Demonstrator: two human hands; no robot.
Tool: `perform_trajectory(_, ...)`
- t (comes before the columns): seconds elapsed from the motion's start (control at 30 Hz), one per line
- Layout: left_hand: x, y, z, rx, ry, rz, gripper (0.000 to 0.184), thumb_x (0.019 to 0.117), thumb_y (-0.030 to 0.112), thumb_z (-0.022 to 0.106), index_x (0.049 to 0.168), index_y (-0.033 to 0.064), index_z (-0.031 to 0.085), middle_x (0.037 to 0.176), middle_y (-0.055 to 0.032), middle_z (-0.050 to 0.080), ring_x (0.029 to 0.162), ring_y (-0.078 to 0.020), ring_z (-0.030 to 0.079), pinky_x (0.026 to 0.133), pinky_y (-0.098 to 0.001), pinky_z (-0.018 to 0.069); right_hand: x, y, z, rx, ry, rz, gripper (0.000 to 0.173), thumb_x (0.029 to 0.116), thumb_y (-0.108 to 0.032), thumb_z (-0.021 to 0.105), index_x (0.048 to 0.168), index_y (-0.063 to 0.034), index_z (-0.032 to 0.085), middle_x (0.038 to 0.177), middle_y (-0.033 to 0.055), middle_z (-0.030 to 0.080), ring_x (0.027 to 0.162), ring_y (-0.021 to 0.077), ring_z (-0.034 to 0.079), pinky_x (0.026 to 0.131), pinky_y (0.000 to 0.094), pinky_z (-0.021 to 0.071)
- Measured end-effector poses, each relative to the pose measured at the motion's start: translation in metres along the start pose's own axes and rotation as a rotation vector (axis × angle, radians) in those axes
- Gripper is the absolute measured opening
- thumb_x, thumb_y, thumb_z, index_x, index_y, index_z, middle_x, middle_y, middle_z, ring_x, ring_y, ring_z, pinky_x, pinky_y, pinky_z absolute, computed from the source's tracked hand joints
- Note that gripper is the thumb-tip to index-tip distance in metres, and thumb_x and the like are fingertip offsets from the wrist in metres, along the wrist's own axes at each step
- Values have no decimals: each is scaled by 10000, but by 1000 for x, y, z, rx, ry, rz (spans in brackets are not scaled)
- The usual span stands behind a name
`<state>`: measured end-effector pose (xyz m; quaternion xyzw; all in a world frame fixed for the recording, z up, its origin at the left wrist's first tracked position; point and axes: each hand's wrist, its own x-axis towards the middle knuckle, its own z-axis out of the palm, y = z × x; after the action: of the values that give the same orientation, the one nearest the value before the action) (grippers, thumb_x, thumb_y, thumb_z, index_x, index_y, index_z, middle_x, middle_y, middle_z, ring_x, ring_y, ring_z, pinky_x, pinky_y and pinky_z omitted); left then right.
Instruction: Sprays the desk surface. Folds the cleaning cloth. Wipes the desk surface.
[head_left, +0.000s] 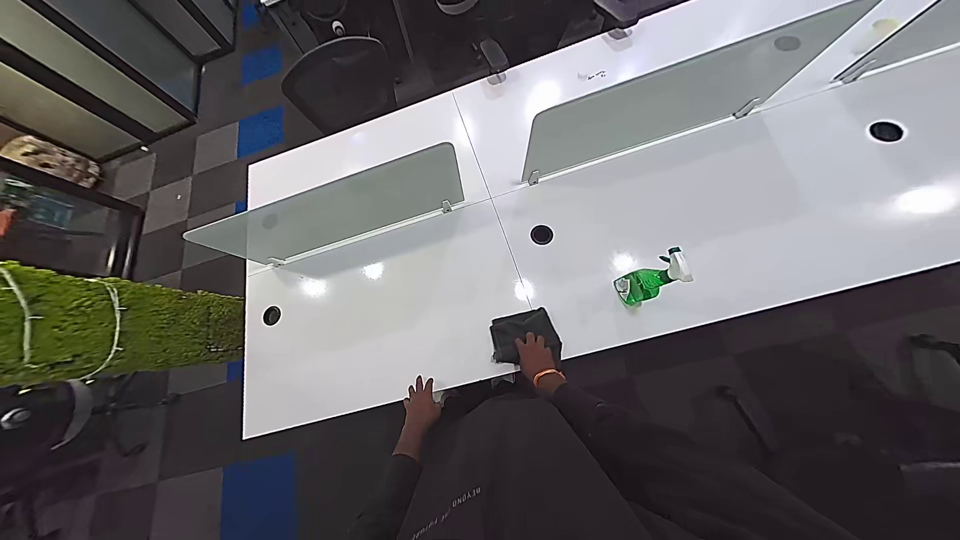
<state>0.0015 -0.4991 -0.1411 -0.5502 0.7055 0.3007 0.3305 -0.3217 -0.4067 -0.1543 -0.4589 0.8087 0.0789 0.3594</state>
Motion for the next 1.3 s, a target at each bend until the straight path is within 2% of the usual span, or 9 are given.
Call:
perform_trajectory(0.13, -2, -2, 0, -25, 15, -12, 747, 934, 386, 691, 1593, 190, 399, 1721, -153, 177, 1541, -452, 252, 1147, -710, 327, 10, -23, -10, -14, -116, -129, 575, 870, -122, 710, 1431, -156, 590, 1477, 257, 492, 1311, 513, 504, 883, 655, 554)
perform_trajectory(0.3, -4, -6, -1, -72, 48, -20, 756, 926, 384, 701, 1590, 174, 405, 1712, -166, 205, 1531, -462, 267, 1140, -715, 328, 34, -24, -37, 266, -165, -307, 405, 1026, -328, 583, 1334, -70, 632, 1297, 198, 667, 1242, 351, 629, 1066, 578, 477)
perform_trajectory(0.4, -6, -11, 4, -112, 51, -27, 761, 921, 380, 710, 1588, 174, 408, 1708, -168, 216, 1530, -458, 273, 1139, -710, 332, 29, -27, -54, 738, -220, -382, 309, 1037, -287, 605, 1190, -29, 679, 1036, 155, 725, 915, 243, 712, 844, 456, 584)
perform_trajectory(0.5, -10, -18, 12, -157, 63, -39, 747, 923, 379, 716, 1578, 168, 427, 1697, -180, 244, 1517, -467, 295, 1132, -709, 343, 24, -26, -62, 1102, -352, -365, 265, 1039, -263, 617, 1181, -45, 666, 902, 89, 729, 703, 160, 683, 606, 345, 567)
perform_trajectory(0.6, -13, -26, 21, -169, 57, -52, 747, 921, 391, 718, 1573, 160, 436, 1691, -177, 262, 1513, -455, 312, 1138, -705, 344, 32, -13, -54, 1069, -334, -208, 362, 1035, -289, 636, 1313, -59, 608, 1046, 159, 726, 854, 252, 718, 737, 448, 604)
perform_trajectory(0.73, -19, -33, 25, -186, 32, -71, 756, 925, 389, 718, 1579, 154, 422, 1694, -176, 256, 1525, -452, 291, 1149, -712, 322, 50, 9, -23, 529, -187, -27, 696, 934, -324, 726, 1515, -82, 431, 1329, 231, 647, 1221, 363, 648, 1054, 557, 508)
perform_trajectory(0.9, -24, -39, 27, -190, 17, -91, 732, 933, 393, 706, 1572, 167, 431, 1688, -168, 274, 1528, -438, 294, 1146, -704, 337, 21, -10, -19, 126, 1, -17, 936, 846, -318, 803, 1629, -173, 310, 1602, 235, 366, 1393, 485, 450, 998, 656, 504)
perform_trajectory(1.0, -25, -42, 26, -211, 25, -90, 736, 935, 391, 702, 1576, 158, 425, 1685, -176, 277, 1529, -444, 288, 1148, -706, 332, 11, -22, -17, -43, 84, -159, 888, 864, -243, 788, 1625, -258, 332, 1672, 202, 281, 1489, 502, 312, 1043, 704, 428)
perform_trajectory(1.3, -37, -53, 20, -238, 46, -106, 729, 941, 389, 694, 1581, 177, 417, 1689, -158, 277, 1538, -423, 282, 1163, -693, 320, 31, -53, 7, -232, -101, -212, 986, 818, -253, 851, 1638, -266, 304, 1714, 250, 79, 1519, 576, 164, 1048, 734, 418)
